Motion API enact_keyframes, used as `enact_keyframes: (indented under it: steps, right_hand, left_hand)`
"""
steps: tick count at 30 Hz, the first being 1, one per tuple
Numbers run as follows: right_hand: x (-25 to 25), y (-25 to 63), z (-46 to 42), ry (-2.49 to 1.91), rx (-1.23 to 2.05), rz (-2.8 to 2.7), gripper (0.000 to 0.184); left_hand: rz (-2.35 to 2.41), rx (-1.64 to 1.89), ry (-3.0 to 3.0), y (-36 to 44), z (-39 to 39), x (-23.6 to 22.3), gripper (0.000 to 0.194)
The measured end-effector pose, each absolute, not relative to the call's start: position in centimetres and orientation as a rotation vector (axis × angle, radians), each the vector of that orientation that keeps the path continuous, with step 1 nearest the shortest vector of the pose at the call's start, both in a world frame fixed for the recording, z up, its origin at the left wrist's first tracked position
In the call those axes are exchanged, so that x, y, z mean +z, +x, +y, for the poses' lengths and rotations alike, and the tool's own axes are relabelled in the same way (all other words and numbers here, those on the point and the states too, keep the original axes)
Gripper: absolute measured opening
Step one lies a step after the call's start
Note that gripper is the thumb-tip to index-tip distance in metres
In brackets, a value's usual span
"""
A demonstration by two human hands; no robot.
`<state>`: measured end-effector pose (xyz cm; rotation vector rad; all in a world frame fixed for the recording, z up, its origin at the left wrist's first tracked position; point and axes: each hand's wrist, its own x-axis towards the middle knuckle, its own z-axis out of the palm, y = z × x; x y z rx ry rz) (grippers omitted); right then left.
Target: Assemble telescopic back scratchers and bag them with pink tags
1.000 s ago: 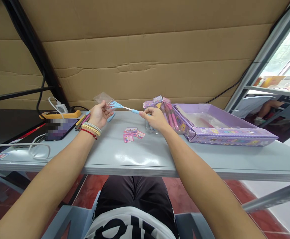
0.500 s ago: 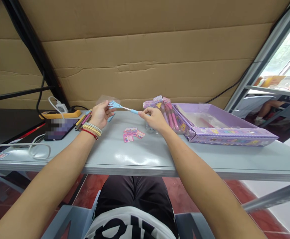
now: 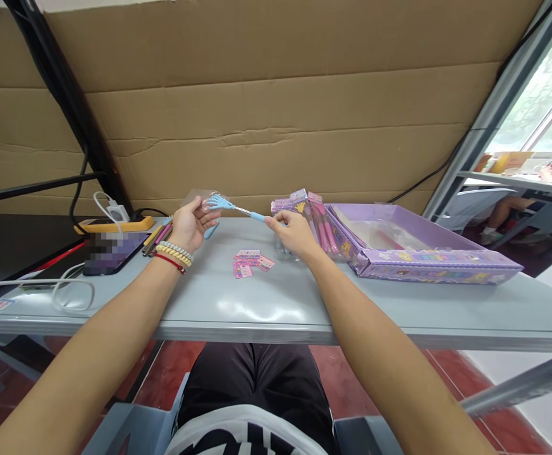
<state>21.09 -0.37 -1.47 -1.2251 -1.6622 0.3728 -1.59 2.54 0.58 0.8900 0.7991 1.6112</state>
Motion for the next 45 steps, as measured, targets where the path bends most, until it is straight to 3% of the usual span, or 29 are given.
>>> enact_keyframes:
  steps: [16, 34, 45]
  right_hand:
    - [-1.59, 20.99, -0.47, -1.201, 0.515, -1.808, 0.055]
    - [-1.78, 20.83, -0.24, -1.268, 0.455, -1.787, 0.055]
    - [-1.36, 20.76, -0.58, -1.239, 0.490, -1.703, 0.058]
  left_hand:
    - [0.838, 1.652, 0.914, -1.49, 2.71, 0.27, 0.019]
    - [0.771, 1.469, 1.073, -0.99, 2.07, 0.13, 0.037]
    - [0.781, 1.521, 0.967, -1.41, 2.31, 0.55, 0.021]
